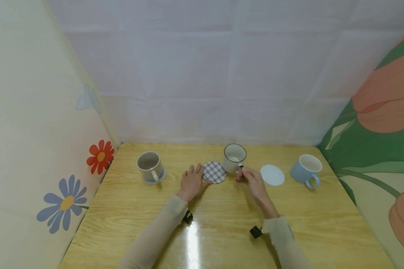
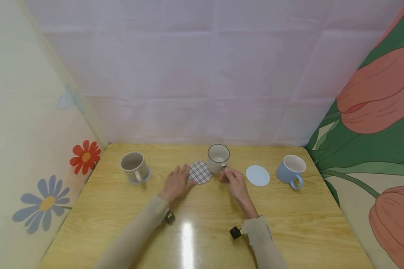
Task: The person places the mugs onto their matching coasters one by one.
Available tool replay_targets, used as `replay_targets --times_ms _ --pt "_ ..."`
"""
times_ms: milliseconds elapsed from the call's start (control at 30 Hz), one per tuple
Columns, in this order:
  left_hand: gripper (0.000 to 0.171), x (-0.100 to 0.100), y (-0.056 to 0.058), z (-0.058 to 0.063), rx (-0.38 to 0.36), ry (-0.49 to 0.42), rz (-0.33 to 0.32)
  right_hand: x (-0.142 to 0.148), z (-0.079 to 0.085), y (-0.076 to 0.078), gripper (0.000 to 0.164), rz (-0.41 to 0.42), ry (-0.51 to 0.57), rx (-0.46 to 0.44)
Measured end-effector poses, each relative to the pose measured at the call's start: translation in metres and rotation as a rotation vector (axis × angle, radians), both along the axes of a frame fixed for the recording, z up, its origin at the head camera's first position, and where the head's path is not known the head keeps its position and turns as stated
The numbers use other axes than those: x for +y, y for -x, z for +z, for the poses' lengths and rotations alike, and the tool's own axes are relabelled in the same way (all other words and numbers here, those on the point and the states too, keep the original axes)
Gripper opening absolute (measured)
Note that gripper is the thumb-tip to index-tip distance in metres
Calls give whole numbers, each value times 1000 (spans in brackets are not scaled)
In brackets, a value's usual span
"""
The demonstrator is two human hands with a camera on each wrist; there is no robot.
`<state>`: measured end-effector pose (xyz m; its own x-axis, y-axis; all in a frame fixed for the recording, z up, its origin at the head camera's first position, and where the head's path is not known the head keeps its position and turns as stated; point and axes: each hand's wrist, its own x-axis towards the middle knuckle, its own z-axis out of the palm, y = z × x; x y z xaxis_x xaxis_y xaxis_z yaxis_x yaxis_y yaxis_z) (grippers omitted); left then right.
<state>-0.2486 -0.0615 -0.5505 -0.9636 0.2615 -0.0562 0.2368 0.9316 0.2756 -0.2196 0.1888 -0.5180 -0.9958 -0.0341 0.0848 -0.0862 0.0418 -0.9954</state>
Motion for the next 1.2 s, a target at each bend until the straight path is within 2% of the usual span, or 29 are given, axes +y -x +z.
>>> replay_targets --times_ms 467,800,1200 --pt "80 1 -1 0 20 1 -2 -5 -3 4 36 7 20 20" --pt "80 -1 -1 1 29 -5 -4 -8 0 6 37 25 -19 30" --pt "80 -1 -1 2 24 -6 -6 -12 2 4 36 27 26 40"
